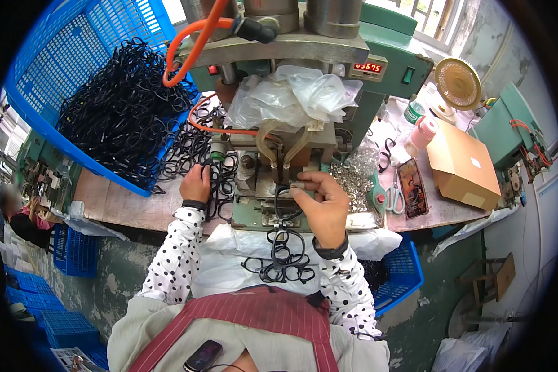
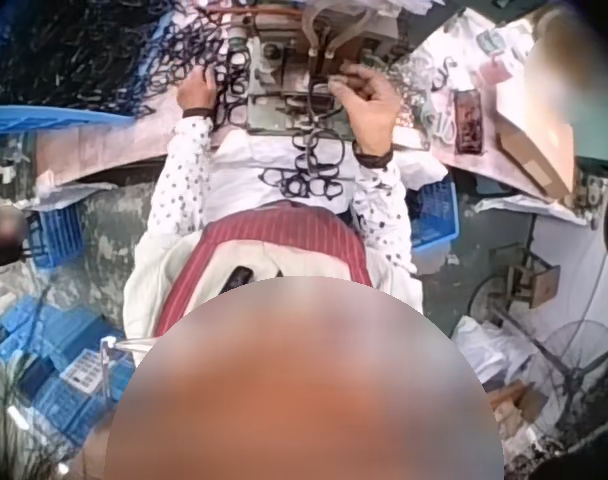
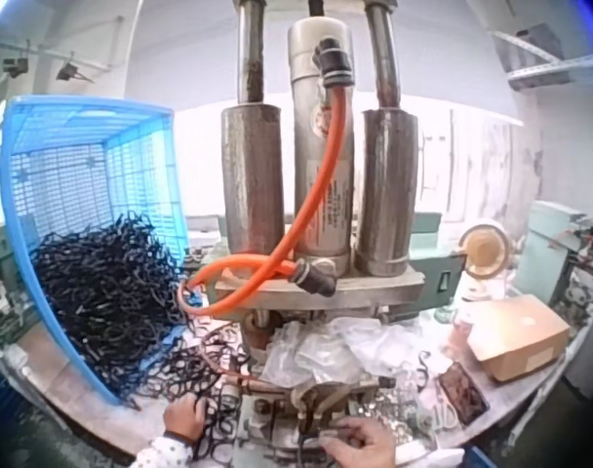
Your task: The person assembles eyeglasses by placing frames into a machine and inserting metal components. The person repeatedly picks up frames, positions them in the machine, and adds small metal parts before moving the finished items aside.
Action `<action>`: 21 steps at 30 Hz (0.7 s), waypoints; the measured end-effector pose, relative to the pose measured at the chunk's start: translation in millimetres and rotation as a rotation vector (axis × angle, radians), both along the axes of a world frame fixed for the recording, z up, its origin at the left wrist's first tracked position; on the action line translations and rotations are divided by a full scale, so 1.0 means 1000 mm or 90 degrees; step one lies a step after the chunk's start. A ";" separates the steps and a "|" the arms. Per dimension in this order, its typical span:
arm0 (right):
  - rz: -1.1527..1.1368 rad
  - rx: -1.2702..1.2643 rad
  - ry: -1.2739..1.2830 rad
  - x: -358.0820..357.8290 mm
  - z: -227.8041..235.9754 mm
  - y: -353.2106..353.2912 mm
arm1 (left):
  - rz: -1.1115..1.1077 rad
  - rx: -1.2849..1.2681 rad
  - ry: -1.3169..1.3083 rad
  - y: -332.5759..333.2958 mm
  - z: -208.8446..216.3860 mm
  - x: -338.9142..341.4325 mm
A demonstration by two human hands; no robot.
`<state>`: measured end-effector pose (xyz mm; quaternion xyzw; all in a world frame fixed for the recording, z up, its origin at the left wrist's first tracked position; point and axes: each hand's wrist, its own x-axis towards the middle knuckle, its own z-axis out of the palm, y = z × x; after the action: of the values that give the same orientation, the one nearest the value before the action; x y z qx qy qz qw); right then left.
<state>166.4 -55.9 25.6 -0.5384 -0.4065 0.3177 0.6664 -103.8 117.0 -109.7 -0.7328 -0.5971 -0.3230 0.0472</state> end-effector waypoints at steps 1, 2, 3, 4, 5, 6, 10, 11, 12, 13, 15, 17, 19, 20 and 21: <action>0.017 0.021 0.024 0.000 -0.006 0.003 | 0.018 0.015 0.011 -0.005 0.004 -0.002; 0.006 0.014 -0.023 0.001 -0.006 0.001 | 0.035 0.031 0.023 -0.009 0.007 -0.004; -0.003 0.008 -0.070 0.003 -0.006 -0.001 | 0.054 0.047 0.034 -0.010 0.011 -0.007; -0.012 0.003 -0.118 0.006 -0.005 -0.003 | 0.117 0.010 0.043 -0.011 0.016 -0.011; -0.030 0.025 -0.110 0.011 -0.012 0.001 | 0.086 -0.082 -0.153 -0.010 0.023 -0.014; -0.051 0.045 -0.099 0.016 -0.019 0.004 | 0.049 -0.174 -0.346 -0.011 0.037 -0.014; -0.128 0.095 -0.145 0.014 -0.020 0.010 | -0.151 0.106 -0.313 -0.048 0.100 0.014; -0.138 0.082 -0.136 0.007 -0.018 0.011 | -0.193 0.096 -0.352 -0.067 0.118 0.025; -0.150 0.085 -0.176 0.002 -0.018 0.010 | -0.244 0.086 -0.370 -0.079 0.126 0.031; -0.162 0.085 -0.225 -0.002 -0.016 0.010 | -0.322 0.103 -0.367 -0.089 0.140 0.040; -0.173 0.078 -0.247 -0.010 -0.016 0.012 | -0.449 0.134 -0.349 -0.105 0.166 0.055; -0.177 0.066 -0.189 -0.016 -0.023 0.016 | -0.526 0.152 -0.320 -0.110 0.180 0.066; -0.169 0.097 -0.169 -0.020 -0.023 0.021 | -0.421 0.049 -0.323 -0.113 0.193 0.073; -0.165 0.113 -0.159 -0.022 -0.023 0.023 | -0.368 -0.002 -0.323 -0.112 0.197 0.076; -0.158 0.107 -0.131 -0.024 -0.021 0.024 | -0.415 -0.069 -0.461 -0.101 0.194 0.079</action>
<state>142.6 -32.2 4.2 -0.5563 -0.4281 0.1409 0.6982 -25.2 15.6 84.5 -0.7236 -0.3303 -0.5236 -0.3053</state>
